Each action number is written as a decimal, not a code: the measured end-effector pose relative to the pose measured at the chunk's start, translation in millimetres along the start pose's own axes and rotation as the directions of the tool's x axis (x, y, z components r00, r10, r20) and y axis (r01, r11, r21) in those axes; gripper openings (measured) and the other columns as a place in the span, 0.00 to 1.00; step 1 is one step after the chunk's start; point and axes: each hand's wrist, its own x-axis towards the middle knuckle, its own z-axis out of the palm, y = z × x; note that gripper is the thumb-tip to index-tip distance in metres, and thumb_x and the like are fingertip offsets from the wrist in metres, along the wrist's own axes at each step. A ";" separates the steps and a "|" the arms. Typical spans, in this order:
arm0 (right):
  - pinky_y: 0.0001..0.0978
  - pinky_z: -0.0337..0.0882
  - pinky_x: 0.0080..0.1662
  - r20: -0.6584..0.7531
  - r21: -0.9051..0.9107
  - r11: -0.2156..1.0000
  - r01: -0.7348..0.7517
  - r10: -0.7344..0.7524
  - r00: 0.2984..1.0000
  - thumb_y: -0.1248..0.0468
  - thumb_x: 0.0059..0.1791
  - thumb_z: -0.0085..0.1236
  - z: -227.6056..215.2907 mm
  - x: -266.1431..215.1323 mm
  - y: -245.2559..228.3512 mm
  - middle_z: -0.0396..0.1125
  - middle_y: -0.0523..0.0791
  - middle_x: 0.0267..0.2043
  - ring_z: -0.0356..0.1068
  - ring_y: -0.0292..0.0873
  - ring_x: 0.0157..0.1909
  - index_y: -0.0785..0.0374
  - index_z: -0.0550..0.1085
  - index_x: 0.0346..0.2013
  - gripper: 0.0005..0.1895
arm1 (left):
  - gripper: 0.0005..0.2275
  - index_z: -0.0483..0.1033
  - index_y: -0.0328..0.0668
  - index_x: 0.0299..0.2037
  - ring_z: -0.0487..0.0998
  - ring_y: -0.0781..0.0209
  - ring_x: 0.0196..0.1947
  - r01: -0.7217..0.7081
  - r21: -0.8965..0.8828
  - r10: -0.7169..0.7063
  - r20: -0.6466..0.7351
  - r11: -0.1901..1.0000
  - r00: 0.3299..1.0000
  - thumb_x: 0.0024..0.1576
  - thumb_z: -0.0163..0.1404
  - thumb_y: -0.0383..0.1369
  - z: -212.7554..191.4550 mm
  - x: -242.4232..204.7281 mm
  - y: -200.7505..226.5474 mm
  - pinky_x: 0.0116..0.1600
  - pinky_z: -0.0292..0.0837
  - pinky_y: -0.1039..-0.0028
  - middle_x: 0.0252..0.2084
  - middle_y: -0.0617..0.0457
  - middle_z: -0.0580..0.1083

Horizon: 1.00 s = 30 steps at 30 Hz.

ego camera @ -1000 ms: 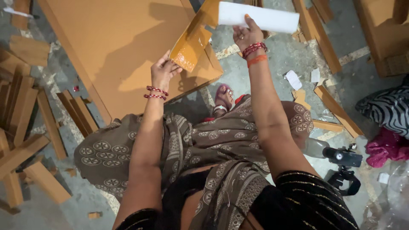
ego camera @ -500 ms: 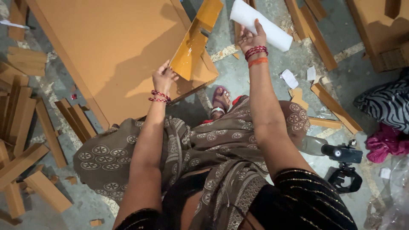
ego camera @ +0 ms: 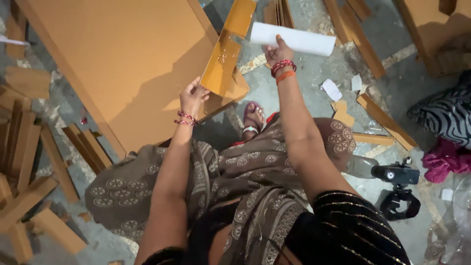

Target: The person sits on the floor and applies a white adhesive to the edges of a large orange cardboard sheet using a white roller. They repeatedly dip the roller into a bucket of adhesive and spread it along the cardboard's edges, then fold and press the flaps to adhere them.

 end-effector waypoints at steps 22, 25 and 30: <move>0.32 0.70 0.31 -0.057 0.221 0.972 0.078 -0.067 0.996 0.54 0.49 0.66 -37.3 14.0 -36.5 0.73 0.51 0.33 0.64 0.42 0.25 0.65 0.72 0.44 0.19 | 0.09 0.84 0.32 0.51 0.76 0.65 0.31 -0.312 0.651 0.556 -0.205 0.692 0.806 0.65 0.53 0.25 -79.4 55.5 44.1 0.35 0.74 0.75 0.33 0.51 0.79; 0.34 0.70 0.31 -0.119 0.155 0.983 0.096 -0.078 0.990 0.56 0.48 0.63 -38.7 18.0 -33.5 0.71 0.48 0.31 0.70 0.43 0.27 0.61 0.72 0.43 0.16 | 0.10 0.85 0.34 0.55 0.70 0.65 0.29 -0.237 0.624 0.447 -0.203 0.745 0.871 0.67 0.53 0.25 -109.8 28.6 92.9 0.31 0.70 0.73 0.30 0.50 0.77; 0.32 0.68 0.29 0.164 0.024 0.998 0.061 -0.064 0.984 0.56 0.49 0.68 -20.8 32.4 -11.4 0.68 0.45 0.29 0.63 0.39 0.23 0.62 0.72 0.42 0.17 | 0.09 0.81 0.31 0.50 0.82 0.67 0.34 -0.241 0.564 0.432 -0.234 0.790 0.871 0.63 0.51 0.22 -116.4 -13.0 115.2 0.39 0.85 0.75 0.38 0.49 0.80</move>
